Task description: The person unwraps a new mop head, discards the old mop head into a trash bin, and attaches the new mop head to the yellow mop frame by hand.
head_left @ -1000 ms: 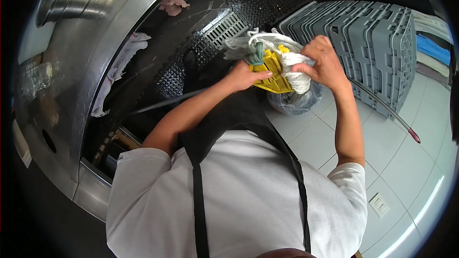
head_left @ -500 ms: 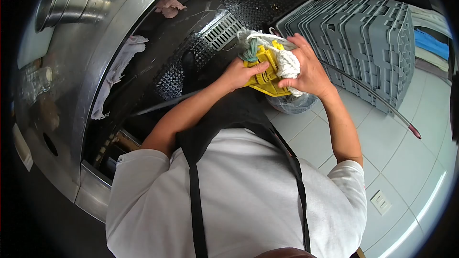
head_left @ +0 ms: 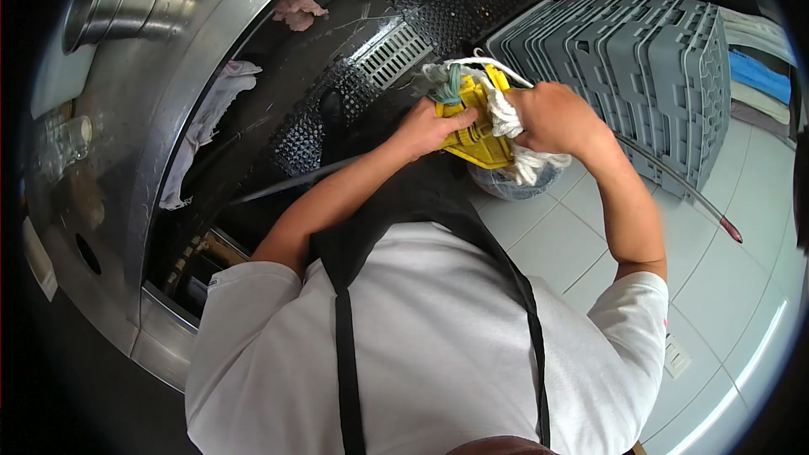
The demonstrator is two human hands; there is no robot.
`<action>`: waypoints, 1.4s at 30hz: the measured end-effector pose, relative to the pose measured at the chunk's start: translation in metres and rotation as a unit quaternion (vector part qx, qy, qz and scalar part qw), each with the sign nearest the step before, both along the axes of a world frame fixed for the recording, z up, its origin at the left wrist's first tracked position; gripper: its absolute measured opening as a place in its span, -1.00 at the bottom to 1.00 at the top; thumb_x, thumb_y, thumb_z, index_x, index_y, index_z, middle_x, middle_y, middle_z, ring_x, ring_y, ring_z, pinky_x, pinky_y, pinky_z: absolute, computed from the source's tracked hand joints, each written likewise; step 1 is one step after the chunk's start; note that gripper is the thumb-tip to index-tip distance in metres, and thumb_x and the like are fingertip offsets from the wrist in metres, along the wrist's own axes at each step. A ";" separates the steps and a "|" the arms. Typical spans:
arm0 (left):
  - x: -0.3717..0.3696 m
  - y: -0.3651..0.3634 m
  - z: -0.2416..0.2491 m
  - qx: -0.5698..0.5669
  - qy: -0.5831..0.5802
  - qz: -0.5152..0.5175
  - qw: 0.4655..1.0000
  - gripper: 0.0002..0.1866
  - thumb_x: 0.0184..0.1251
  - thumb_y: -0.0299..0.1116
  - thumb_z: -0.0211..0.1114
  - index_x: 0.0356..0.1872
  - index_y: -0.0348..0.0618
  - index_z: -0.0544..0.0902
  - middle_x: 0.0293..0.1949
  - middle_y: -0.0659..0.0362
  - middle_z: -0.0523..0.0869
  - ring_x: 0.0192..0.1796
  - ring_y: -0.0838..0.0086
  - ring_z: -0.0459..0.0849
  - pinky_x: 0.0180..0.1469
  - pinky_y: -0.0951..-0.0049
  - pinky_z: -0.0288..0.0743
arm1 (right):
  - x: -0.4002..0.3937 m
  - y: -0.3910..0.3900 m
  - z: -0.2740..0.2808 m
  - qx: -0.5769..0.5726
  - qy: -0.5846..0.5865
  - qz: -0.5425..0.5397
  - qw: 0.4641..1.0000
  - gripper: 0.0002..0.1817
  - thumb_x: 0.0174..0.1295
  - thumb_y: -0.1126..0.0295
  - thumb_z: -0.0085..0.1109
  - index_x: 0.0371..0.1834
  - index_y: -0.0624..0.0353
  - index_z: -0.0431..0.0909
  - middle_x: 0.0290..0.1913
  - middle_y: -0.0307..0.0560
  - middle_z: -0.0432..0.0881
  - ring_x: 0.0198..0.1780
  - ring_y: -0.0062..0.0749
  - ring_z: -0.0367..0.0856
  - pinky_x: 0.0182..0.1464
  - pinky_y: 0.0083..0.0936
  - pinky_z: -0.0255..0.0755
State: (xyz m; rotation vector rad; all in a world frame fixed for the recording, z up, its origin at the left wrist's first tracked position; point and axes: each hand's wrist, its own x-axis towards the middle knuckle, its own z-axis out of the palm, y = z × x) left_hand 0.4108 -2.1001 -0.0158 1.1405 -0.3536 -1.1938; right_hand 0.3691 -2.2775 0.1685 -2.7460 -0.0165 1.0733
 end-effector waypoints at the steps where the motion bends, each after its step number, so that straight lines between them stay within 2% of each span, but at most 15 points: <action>1: 0.000 0.002 -0.002 0.008 0.018 -0.002 1.000 -0.56 0.32 -0.18 0.41 0.07 -0.29 0.65 -0.05 0.10 0.77 -0.03 0.47 0.72 0.07 0.39 0.54 | -0.003 -0.002 -0.004 0.003 0.001 -0.022 1.000 -0.65 -0.11 0.31 0.47 -0.29 0.22 0.56 -0.41 0.15 0.69 -0.26 0.10 0.70 -0.15 -0.13 0.58; 8: 0.009 0.001 0.016 0.011 0.050 -0.005 0.999 -0.61 0.34 -0.25 0.40 0.07 -0.28 0.63 -0.07 0.14 0.76 -0.03 0.51 0.70 0.06 0.40 0.55 | -0.001 -0.011 0.006 0.015 0.008 -0.052 0.998 -0.62 -0.11 0.27 0.46 -0.28 0.25 0.58 -0.41 0.17 0.69 -0.24 0.11 0.70 -0.12 -0.15 0.59; 14: 0.012 -0.004 0.027 -0.027 0.088 0.018 0.996 -0.62 0.36 -0.28 0.38 0.10 -0.25 0.60 -0.01 0.17 0.72 0.00 0.49 0.67 0.08 0.41 0.54 | 0.012 -0.057 -0.006 0.059 -0.041 -0.110 0.991 -0.29 -0.44 0.05 0.68 -0.23 0.26 0.59 -0.29 0.15 0.72 -0.14 0.07 0.71 -0.03 -0.23 0.58; 17: 0.013 -0.005 0.023 -0.023 0.058 0.047 0.997 -0.61 0.33 -0.30 0.41 0.10 -0.24 0.60 0.00 0.16 0.71 0.01 0.49 0.67 0.09 0.41 0.53 | -0.018 -0.071 -0.039 0.060 -0.216 -0.106 0.969 0.02 -0.44 0.00 0.67 0.20 0.21 0.46 0.14 0.17 0.58 0.22 0.09 0.52 0.25 -0.23 0.43; 20: 0.019 -0.004 0.019 -0.019 0.045 0.077 0.996 -0.59 0.31 -0.32 0.42 0.12 -0.27 0.59 0.02 0.15 0.71 0.03 0.49 0.66 0.12 0.42 0.52 | -0.050 -0.049 -0.050 0.065 -0.361 -0.257 0.894 0.10 -0.27 -0.06 0.61 0.40 0.16 0.32 0.28 0.21 0.47 0.37 0.12 0.37 0.37 -0.15 0.26; 22: 0.023 -0.005 0.016 -0.015 0.046 0.094 0.994 -0.59 0.31 -0.33 0.42 0.12 -0.28 0.59 0.02 0.15 0.71 0.03 0.48 0.66 0.13 0.42 0.52 | -0.083 -0.007 -0.064 0.114 -0.491 -0.473 0.722 -0.09 -0.14 0.07 0.63 0.28 0.23 0.39 0.17 0.11 0.53 0.24 -0.07 0.47 0.30 -0.23 0.32; 24: 0.030 -0.007 0.021 -0.013 0.047 0.082 0.995 -0.55 0.35 -0.30 0.40 0.17 -0.30 0.55 0.07 0.13 0.68 0.08 0.44 0.64 0.18 0.40 0.50 | -0.127 0.040 -0.109 0.079 -0.631 -0.476 0.607 -0.22 -0.07 0.14 0.61 0.14 0.30 0.40 0.04 0.06 0.53 0.08 -0.23 0.50 0.19 -0.29 0.38; 26: 0.037 -0.012 0.031 -0.016 0.054 0.099 0.994 -0.60 0.33 -0.33 0.41 0.11 -0.30 0.59 0.02 0.16 0.70 0.04 0.47 0.65 0.13 0.41 0.52 | -0.158 0.098 -0.129 0.004 -0.572 -0.456 0.682 -0.26 -0.08 0.15 0.61 0.06 0.29 0.37 -0.03 0.10 0.47 0.00 -0.25 0.46 0.13 -0.33 0.38; 28: 0.045 -0.016 0.034 -0.011 0.088 0.063 0.994 -0.53 0.37 -0.26 0.39 0.18 -0.34 0.54 0.08 0.09 0.67 0.11 0.40 0.64 0.18 0.38 0.51 | -0.157 0.119 -0.138 0.144 -0.218 -0.552 0.792 -0.18 0.03 0.09 0.52 0.20 0.39 0.29 0.10 0.23 0.44 0.11 -0.10 0.44 0.22 -0.29 0.32; 30: 0.047 -0.022 0.037 -0.006 0.132 0.032 0.991 -0.53 0.37 -0.25 0.38 0.17 -0.34 0.54 0.08 0.08 0.67 0.11 0.40 0.64 0.17 0.37 0.52 | -0.140 0.118 -0.175 0.112 -0.315 -0.553 0.763 -0.19 0.17 0.02 0.38 0.27 0.44 0.28 0.18 0.29 0.44 0.18 0.01 0.43 0.32 -0.22 0.25; 31: 0.046 -0.025 0.038 -0.002 0.142 0.029 0.989 -0.53 0.39 -0.24 0.37 0.19 -0.32 0.53 0.10 0.08 0.66 0.12 0.39 0.64 0.17 0.36 0.53 | -0.130 0.104 -0.173 0.225 -0.312 -0.631 0.674 -0.23 0.33 -0.04 0.20 0.30 0.47 0.28 0.25 0.30 0.41 0.25 0.01 0.40 0.38 -0.18 0.18; 34: 0.043 -0.029 0.044 0.009 0.144 0.027 0.989 -0.51 0.41 -0.22 0.35 0.21 -0.31 0.51 0.12 0.07 0.65 0.13 0.38 0.64 0.18 0.35 0.53 | -0.113 0.064 -0.133 0.266 -0.463 -0.610 0.585 -0.41 0.45 -0.02 0.06 0.18 0.38 0.44 0.06 0.02 0.59 0.11 -0.29 0.50 0.19 -0.37 0.35; 36: 0.045 -0.030 0.042 0.022 0.145 0.012 0.989 -0.49 0.42 -0.19 0.33 0.24 -0.31 0.48 0.15 0.06 0.64 0.16 0.36 0.63 0.22 0.33 0.51 | -0.112 0.043 -0.114 0.156 -0.476 -0.572 0.650 -0.58 0.36 0.07 0.24 -0.15 0.30 0.59 -0.27 0.06 0.71 -0.22 -0.14 0.69 -0.03 -0.38 0.47; 38: 0.047 -0.030 0.041 0.016 0.178 0.005 0.984 -0.48 0.42 -0.18 0.32 0.24 -0.30 0.48 0.16 0.05 0.64 0.18 0.34 0.63 0.23 0.32 0.50 | -0.112 0.022 -0.094 0.076 -0.497 -0.434 0.747 -0.55 0.22 0.01 0.35 -0.30 0.26 0.62 -0.39 0.12 0.66 -0.30 0.09 0.66 -0.14 -0.26 0.50; 42: 0.051 -0.030 0.048 0.021 0.195 -0.023 0.980 -0.47 0.44 -0.15 0.29 0.27 -0.30 0.47 0.18 0.04 0.64 0.19 0.32 0.63 0.24 0.28 0.50 | -0.115 -0.025 -0.058 0.017 -0.391 -0.202 0.898 -0.53 0.10 -0.06 0.32 -0.37 0.19 0.62 -0.45 0.02 0.62 -0.32 0.07 0.59 -0.21 -0.20 0.46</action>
